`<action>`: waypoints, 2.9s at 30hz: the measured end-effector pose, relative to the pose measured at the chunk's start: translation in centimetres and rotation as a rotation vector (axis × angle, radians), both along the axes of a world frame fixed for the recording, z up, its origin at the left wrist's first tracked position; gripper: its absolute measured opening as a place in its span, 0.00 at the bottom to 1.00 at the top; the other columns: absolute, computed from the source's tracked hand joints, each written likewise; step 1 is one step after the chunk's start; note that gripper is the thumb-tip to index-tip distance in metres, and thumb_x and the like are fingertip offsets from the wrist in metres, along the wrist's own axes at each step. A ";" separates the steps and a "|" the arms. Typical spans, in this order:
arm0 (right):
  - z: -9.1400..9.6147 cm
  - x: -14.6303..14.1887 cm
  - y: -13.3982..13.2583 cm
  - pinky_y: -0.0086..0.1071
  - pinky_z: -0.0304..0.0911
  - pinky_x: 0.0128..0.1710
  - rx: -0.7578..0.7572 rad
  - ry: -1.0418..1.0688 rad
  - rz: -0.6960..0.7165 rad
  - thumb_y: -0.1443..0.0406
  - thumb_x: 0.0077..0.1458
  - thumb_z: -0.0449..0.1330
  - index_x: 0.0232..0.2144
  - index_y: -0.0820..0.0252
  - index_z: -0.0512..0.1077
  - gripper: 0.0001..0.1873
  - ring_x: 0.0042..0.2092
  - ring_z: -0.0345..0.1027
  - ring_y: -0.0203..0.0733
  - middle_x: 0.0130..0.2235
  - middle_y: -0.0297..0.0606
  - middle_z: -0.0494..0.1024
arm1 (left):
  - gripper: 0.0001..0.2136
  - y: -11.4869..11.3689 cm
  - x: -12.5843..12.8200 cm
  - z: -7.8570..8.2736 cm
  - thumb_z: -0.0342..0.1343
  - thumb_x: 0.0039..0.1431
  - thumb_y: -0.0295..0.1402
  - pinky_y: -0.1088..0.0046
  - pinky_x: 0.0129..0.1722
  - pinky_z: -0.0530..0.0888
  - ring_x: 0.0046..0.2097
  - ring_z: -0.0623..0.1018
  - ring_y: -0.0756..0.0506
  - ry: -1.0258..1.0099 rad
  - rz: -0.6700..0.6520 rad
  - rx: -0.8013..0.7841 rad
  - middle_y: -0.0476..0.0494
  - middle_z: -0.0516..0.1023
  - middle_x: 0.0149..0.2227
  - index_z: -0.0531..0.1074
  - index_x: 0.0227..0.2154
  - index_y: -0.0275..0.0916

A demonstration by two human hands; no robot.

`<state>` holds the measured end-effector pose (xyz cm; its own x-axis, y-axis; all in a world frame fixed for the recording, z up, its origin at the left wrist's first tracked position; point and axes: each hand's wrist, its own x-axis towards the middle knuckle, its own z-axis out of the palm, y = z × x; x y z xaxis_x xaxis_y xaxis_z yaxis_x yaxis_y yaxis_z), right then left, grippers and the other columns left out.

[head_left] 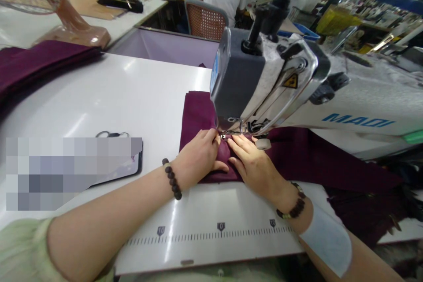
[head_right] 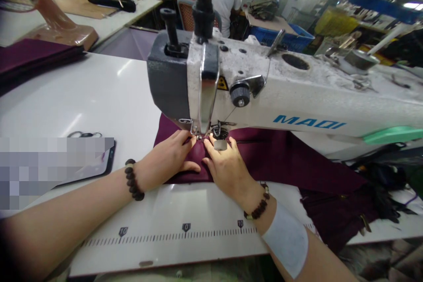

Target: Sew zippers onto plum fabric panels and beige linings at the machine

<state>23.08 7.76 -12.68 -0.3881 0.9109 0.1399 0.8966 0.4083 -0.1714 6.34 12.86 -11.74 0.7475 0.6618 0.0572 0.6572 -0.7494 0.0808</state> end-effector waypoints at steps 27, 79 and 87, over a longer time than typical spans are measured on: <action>-0.2 0.0 0.0 0.51 0.48 0.58 0.013 -0.019 0.021 0.66 0.60 0.45 0.54 0.68 0.60 0.22 0.59 0.52 0.48 0.58 0.48 0.60 | 0.34 0.0 0.1 0.1 0.53 0.45 0.55 0.64 0.45 0.65 0.44 0.67 0.38 0.048 0.000 0.017 0.31 0.68 0.40 0.69 0.40 0.22; -0.4 -0.6 0.3 0.50 0.49 0.56 0.071 -0.056 0.007 0.67 0.59 0.46 0.52 0.70 0.63 0.20 0.55 0.57 0.49 0.52 0.48 0.68 | 0.39 -0.3 -0.3 -0.3 0.58 0.38 0.55 0.62 0.55 0.62 0.50 0.67 0.37 -0.041 0.007 -0.116 0.30 0.68 0.46 0.67 0.44 0.21; -0.3 -0.6 0.5 0.49 0.49 0.57 0.068 -0.058 -0.011 0.66 0.59 0.48 0.52 0.69 0.63 0.20 0.54 0.57 0.49 0.52 0.47 0.67 | 0.36 0.2 -0.4 -0.4 0.58 0.39 0.55 0.62 0.53 0.63 0.48 0.68 0.37 -0.083 -0.010 -0.105 0.31 0.68 0.44 0.68 0.41 0.23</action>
